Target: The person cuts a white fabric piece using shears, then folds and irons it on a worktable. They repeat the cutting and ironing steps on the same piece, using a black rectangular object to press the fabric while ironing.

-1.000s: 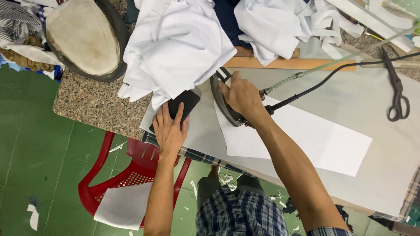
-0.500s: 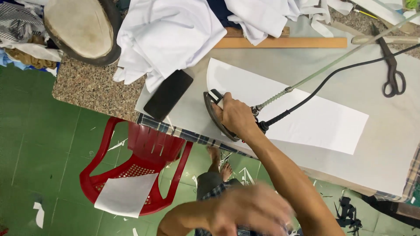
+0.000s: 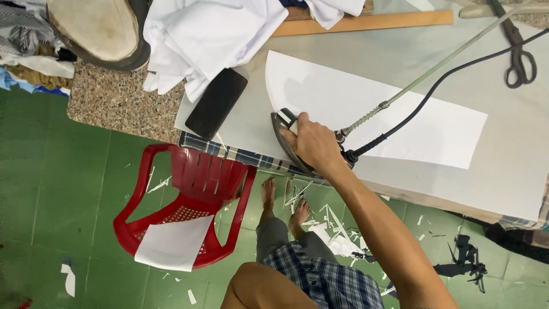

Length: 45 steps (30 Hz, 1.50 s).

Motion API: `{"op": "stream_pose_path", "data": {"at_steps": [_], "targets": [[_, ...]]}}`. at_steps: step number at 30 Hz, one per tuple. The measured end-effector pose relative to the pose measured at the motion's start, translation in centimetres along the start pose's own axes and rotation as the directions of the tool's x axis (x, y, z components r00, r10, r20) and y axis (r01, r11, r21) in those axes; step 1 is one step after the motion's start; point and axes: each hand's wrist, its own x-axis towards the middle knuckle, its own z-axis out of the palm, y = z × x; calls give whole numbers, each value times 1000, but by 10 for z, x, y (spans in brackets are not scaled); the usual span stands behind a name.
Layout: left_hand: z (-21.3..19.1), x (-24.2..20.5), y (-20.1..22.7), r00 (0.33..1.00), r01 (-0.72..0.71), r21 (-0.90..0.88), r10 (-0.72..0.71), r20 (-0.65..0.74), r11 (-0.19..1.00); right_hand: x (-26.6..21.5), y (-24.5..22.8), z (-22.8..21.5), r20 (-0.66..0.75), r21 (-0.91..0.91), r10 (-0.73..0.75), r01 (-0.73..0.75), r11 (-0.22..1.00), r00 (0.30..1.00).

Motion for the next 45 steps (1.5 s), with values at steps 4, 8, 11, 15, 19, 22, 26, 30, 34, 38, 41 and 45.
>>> {"op": "stream_pose_path", "data": {"at_steps": [4,8,11,15,19,22,26,30,34,38,41,45], "targets": [[-77,-14,-13,1000,-21,15,21,5,1000,2,-3,2,-4,2,46,-46,999,999],[-211,-11,-32,997,33,470,4,-78,882,7,2,8,-19,48,70,-69,996,997],[-310,8,-43,986,114,926,71,-149,359,8,2,10,-24,43,77,-76,996,997],[-385,6,-71,989,144,974,-15,-149,-172,3,-5,-2,-21,48,65,-64,997,998],[-399,0,-95,972,135,968,-160,-171,-213,4,-1,5,-34,55,80,-78,995,996],[-399,-3,-100,963,148,944,-173,-205,-294,7,4,16,-68,75,71,-66,995,995],[-404,-16,-105,979,135,941,-106,-176,-311,8,4,15,-82,92,69,-61,994,994],[-399,-27,-107,967,157,927,-136,-214,-341,8,5,14,-70,107,67,-59,993,995],[-382,-31,-102,961,186,917,-130,-245,-352,9,6,16,-63,116,75,-68,991,995],[-385,-38,-105,966,192,913,-98,-241,-359,10,7,19,-74,112,78,-70,991,994],[-389,-39,-107,972,187,915,-65,-224,-357,10,7,20,-76,106,80,-72,992,994],[-384,-35,-105,980,177,918,-26,-199,-354,10,8,20,-78,121,82,-73,990,994]]}}
